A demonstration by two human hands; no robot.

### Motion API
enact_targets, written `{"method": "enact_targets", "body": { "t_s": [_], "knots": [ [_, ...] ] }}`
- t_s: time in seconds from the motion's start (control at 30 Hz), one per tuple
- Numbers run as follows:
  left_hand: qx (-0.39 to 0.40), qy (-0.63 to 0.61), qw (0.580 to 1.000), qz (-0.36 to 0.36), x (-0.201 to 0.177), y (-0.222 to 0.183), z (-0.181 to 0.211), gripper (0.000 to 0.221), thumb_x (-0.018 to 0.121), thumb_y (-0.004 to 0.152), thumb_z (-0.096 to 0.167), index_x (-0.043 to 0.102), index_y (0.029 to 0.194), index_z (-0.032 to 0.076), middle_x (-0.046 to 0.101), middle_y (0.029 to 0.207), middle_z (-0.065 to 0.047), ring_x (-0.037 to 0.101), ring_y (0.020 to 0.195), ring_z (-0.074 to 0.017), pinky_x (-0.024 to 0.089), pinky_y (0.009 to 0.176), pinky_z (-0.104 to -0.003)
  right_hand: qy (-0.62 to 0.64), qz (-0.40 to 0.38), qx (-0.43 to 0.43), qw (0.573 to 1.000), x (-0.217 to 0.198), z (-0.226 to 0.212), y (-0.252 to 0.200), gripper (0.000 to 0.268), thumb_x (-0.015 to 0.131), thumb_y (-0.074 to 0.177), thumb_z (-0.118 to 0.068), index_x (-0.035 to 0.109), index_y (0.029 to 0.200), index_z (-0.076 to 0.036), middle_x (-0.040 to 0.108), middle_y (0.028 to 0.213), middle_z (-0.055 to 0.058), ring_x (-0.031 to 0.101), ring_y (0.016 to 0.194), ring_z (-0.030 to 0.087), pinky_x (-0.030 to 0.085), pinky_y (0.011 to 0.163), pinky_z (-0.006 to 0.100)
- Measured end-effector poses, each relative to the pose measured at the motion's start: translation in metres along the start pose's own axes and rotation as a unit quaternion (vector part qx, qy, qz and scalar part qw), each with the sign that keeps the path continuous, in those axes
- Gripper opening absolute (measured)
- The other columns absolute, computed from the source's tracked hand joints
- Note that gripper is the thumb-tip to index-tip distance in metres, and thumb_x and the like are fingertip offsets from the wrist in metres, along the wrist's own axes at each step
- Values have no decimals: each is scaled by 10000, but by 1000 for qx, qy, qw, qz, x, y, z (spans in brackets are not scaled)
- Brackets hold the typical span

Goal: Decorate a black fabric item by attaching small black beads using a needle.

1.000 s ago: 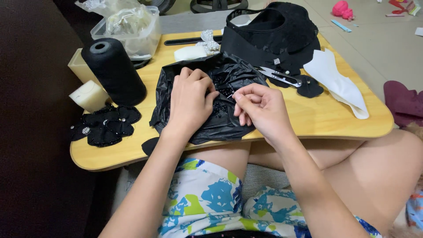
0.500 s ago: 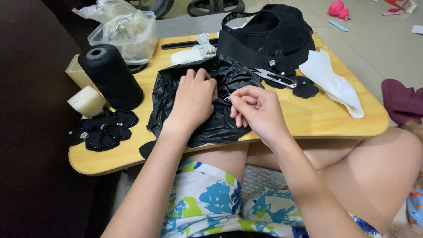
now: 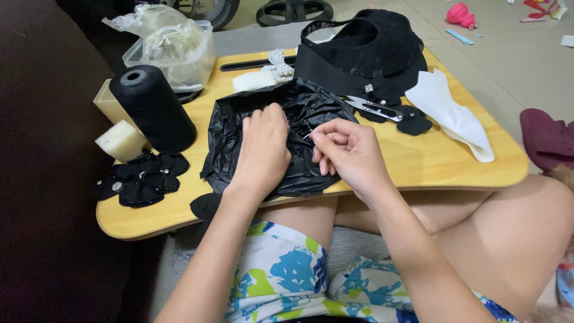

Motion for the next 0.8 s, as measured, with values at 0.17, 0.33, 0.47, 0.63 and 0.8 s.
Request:
{"method": "enact_targets", "body": {
  "t_s": [0.17,0.33,0.47,0.63,0.8],
  "knots": [
    [-46,-122,991,39,6,-10,2,98,507,953,-36,491,998,49,569,874,-150,586,885,-399,424,806,-469,-4,9,-2,1000,2,-1,1,105,632,977,-36,704,1000,36,667,622,137,607,408,138,462,373,210],
    [-85,-247,964,54,12,-14,-6,34,507,1024,44,497,997,63,638,862,-138,649,876,-387,474,802,-463,-7,12,5,1000,2,-2,0,109,647,977,-52,709,1013,30,669,618,138,608,404,134,459,375,210],
    [-104,-325,938,54,9,-17,-8,100,580,1000,44,522,1078,70,680,896,-126,692,883,-315,525,807,-415,-17,7,5,1000,5,-2,-1,119,657,965,-52,716,1028,29,660,603,131,597,396,129,446,369,202],
    [-111,-371,919,68,13,-18,-17,166,628,977,15,540,1114,47,708,899,-130,703,870,-279,560,784,-397,-28,-7,-7,1000,10,3,1,119,658,966,-43,718,1050,17,642,598,120,589,399,121,437,365,192],
    [-97,-364,924,67,17,-14,-17,224,698,945,56,565,1124,78,755,895,-98,737,855,-257,594,764,-378,-36,-13,-5,999,7,8,4,125,663,952,-31,739,1046,0,653,591,116,589,400,115,426,360,192]
  ]
}}
Point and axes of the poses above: each hand's wrist, its own y-axis towards the middle knuckle, its own x-axis out of the palm, z = x × y, the point moved 4 cm from there along y, towards the middle knuckle
